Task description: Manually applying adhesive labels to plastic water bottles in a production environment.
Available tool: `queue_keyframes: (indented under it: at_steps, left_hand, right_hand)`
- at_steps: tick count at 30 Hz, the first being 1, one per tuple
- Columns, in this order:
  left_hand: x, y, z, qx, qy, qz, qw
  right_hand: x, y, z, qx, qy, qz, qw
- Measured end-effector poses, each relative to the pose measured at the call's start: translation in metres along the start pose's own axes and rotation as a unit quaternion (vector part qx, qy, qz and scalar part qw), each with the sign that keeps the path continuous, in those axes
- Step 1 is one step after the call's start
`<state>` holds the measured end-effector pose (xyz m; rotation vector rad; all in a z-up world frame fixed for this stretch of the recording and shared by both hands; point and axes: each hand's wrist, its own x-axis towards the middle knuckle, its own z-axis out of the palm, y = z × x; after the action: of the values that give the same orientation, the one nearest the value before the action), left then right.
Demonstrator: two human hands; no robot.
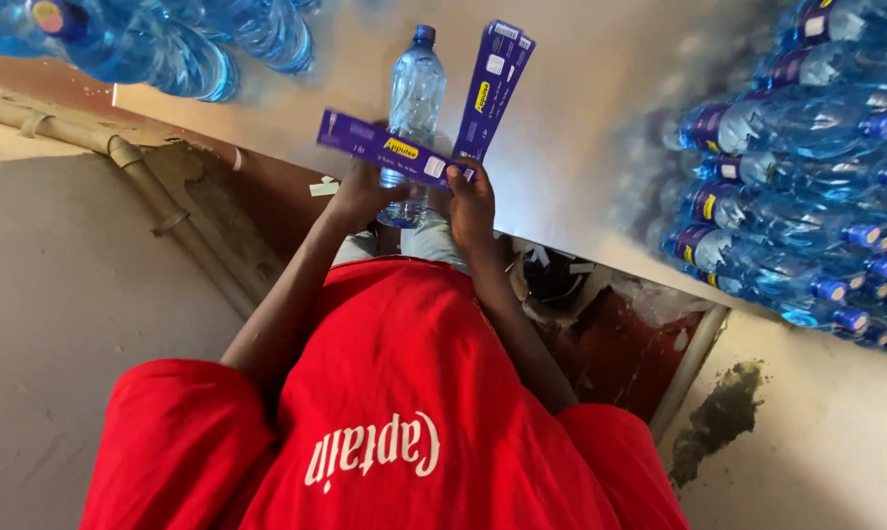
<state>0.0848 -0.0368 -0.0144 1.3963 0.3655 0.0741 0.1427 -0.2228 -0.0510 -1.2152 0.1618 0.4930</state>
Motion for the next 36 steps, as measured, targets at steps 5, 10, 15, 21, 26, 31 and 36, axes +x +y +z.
queue_keyframes:
  at_steps: [5, 10, 15, 21, 26, 31, 36]
  left_hand:
    - [-0.042, -0.053, -0.007, -0.126, 0.087, -0.105, 0.983]
    - [-0.042, 0.013, 0.008, -0.068, 0.216, -0.169, 0.959]
    - [-0.044, 0.018, 0.018, -0.074, 0.250, -0.189, 0.947]
    - [-0.038, 0.035, 0.033, -0.108, 0.267, -0.213, 0.934]
    - [-0.038, 0.016, 0.031, -0.117, 0.251, -0.218, 0.936]
    - [-0.036, 0.016, 0.032, -0.095, 0.246, -0.223, 0.938]
    - [-0.034, 0.011, 0.031, -0.114, 0.255, -0.208, 0.937]
  right_hand:
    - [-0.018, -0.001, -0.011, -0.025, 0.017, 0.060, 0.998]
    - [-0.041, -0.060, 0.009, -0.120, 0.024, 0.123, 0.985]
    - [-0.030, -0.039, -0.017, -0.408, 0.043, 0.219, 0.885]
    - [-0.021, -0.053, 0.009, -0.265, 0.069, 0.203, 0.940]
    - [-0.014, -0.040, 0.002, -0.112, 0.067, 0.176, 0.976]
    - [-0.014, -0.041, 0.006, -0.084, 0.073, 0.174, 0.979]
    - [-0.010, -0.034, 0.001, -0.080, 0.073, 0.168, 0.980]
